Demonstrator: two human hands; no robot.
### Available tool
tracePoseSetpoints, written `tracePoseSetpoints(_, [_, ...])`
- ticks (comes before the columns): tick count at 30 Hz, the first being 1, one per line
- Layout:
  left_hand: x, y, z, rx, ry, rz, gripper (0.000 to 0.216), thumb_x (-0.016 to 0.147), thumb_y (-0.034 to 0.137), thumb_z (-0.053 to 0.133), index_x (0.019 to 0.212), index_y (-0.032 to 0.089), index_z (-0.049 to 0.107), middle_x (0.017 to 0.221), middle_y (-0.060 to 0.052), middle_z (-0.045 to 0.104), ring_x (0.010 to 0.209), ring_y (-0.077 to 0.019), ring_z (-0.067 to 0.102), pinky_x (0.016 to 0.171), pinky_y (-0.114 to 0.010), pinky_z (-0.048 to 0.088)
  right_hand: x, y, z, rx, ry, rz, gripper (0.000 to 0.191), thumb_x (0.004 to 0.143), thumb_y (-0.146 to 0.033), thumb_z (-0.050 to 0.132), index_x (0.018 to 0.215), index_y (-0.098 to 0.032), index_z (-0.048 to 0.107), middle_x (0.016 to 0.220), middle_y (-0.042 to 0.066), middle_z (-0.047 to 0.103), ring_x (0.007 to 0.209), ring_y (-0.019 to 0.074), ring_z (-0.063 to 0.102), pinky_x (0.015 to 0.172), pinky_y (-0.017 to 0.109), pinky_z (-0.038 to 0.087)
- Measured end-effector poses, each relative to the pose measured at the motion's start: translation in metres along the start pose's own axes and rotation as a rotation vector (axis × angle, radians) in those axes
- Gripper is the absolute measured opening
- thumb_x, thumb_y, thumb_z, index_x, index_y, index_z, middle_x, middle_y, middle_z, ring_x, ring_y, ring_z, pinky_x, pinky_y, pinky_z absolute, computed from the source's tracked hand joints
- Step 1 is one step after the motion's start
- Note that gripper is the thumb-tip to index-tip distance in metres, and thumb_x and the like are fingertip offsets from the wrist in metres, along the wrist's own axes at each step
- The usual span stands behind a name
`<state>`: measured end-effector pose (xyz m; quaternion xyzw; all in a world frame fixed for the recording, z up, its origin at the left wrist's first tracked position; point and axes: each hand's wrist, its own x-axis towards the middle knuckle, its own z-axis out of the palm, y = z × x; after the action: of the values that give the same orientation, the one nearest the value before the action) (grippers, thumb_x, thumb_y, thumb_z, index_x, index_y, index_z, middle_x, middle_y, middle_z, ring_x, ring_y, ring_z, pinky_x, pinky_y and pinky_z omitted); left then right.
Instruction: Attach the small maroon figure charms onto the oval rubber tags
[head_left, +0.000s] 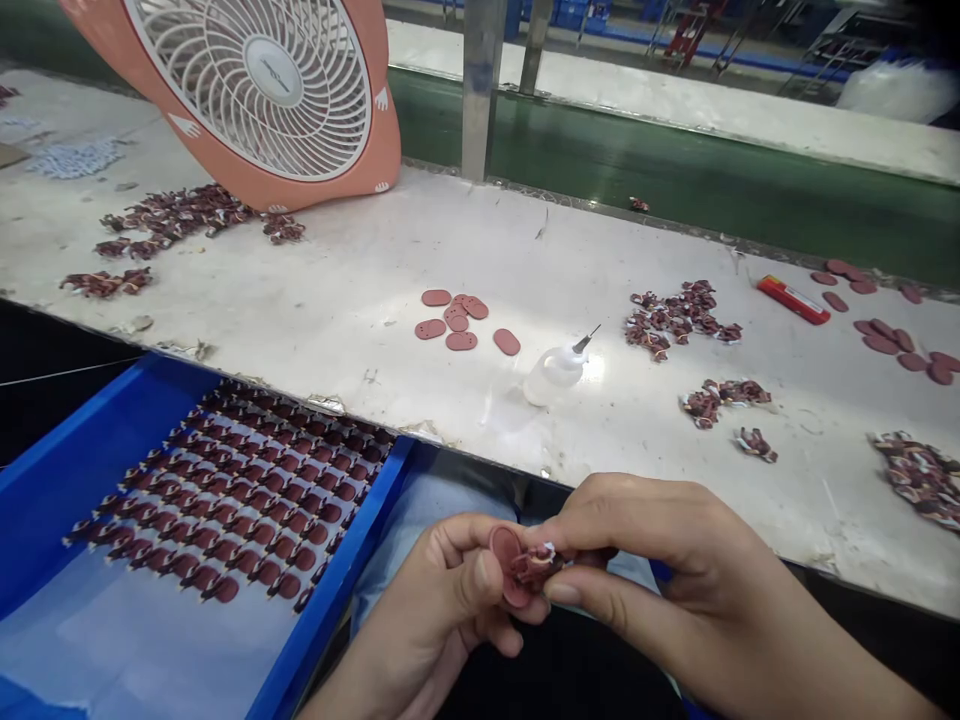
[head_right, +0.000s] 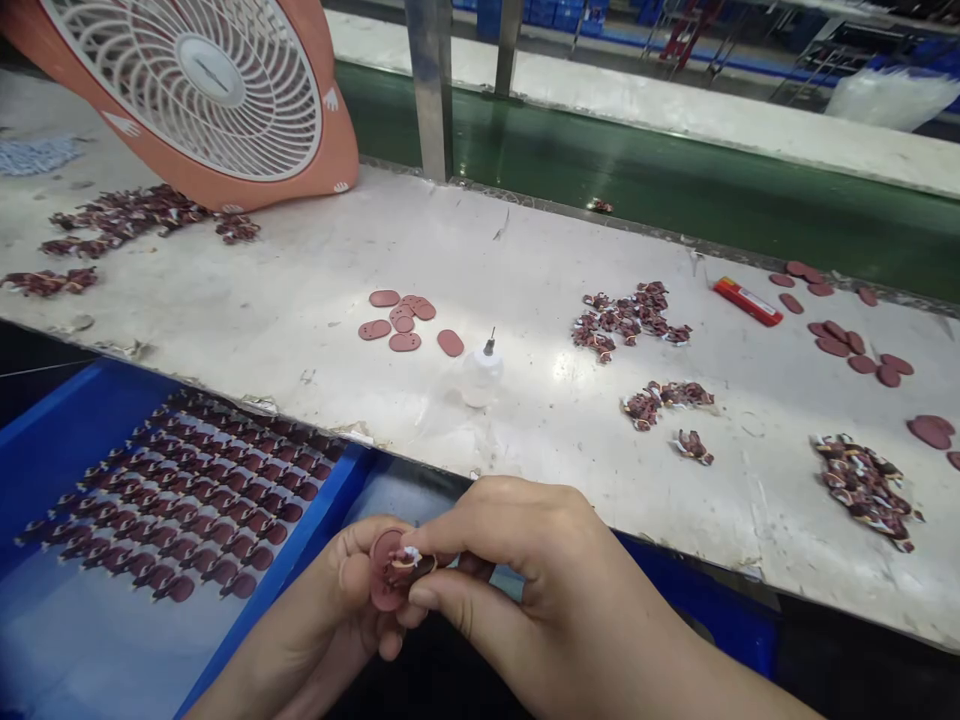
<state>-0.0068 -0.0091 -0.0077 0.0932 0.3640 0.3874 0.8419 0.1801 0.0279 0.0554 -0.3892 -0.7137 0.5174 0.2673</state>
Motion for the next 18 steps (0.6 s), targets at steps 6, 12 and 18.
tracePoseSetpoints(6, [-0.0018,-0.0006,0.0001,-0.005,0.018,0.004,0.029,0.063,0.043,0.085,0.073,0.018,0.075,0.065,-0.001,0.070,0.061,-0.0102,0.065,0.049,-0.013,0.049,0.0022,-0.0021,-0.0004,-0.085,-0.014,-0.047,0.025,0.089,-0.012,0.067,0.106,-0.029,0.069,0.085,-0.007,0.071,0.077,0.0080,0.067,0.070,0.017,0.051])
tracePoseSetpoints(12, [-0.0032,-0.0012,-0.0024,0.006,0.014,0.006,0.029,0.066,0.044,0.083,0.075,0.018,0.075,0.066,-0.001,0.070,0.062,-0.0100,0.065,0.049,-0.013,0.049,0.0039,-0.0029,-0.0008,-0.146,-0.064,-0.059,0.011,0.091,-0.013,0.065,0.093,-0.023,0.070,0.082,-0.004,0.069,0.074,0.0083,0.065,0.067,0.018,0.051])
tracePoseSetpoints(18, [-0.0027,-0.0019,-0.0055,0.001,-0.005,0.001,0.030,0.065,0.044,0.083,0.077,0.018,0.075,0.066,-0.001,0.071,0.062,-0.0103,0.066,0.049,-0.012,0.048,0.0068,-0.0053,-0.0037,-0.154,-0.108,-0.089,0.013,0.094,-0.012,0.061,0.091,-0.022,0.068,0.084,-0.003,0.070,0.076,0.0088,0.066,0.069,0.017,0.051])
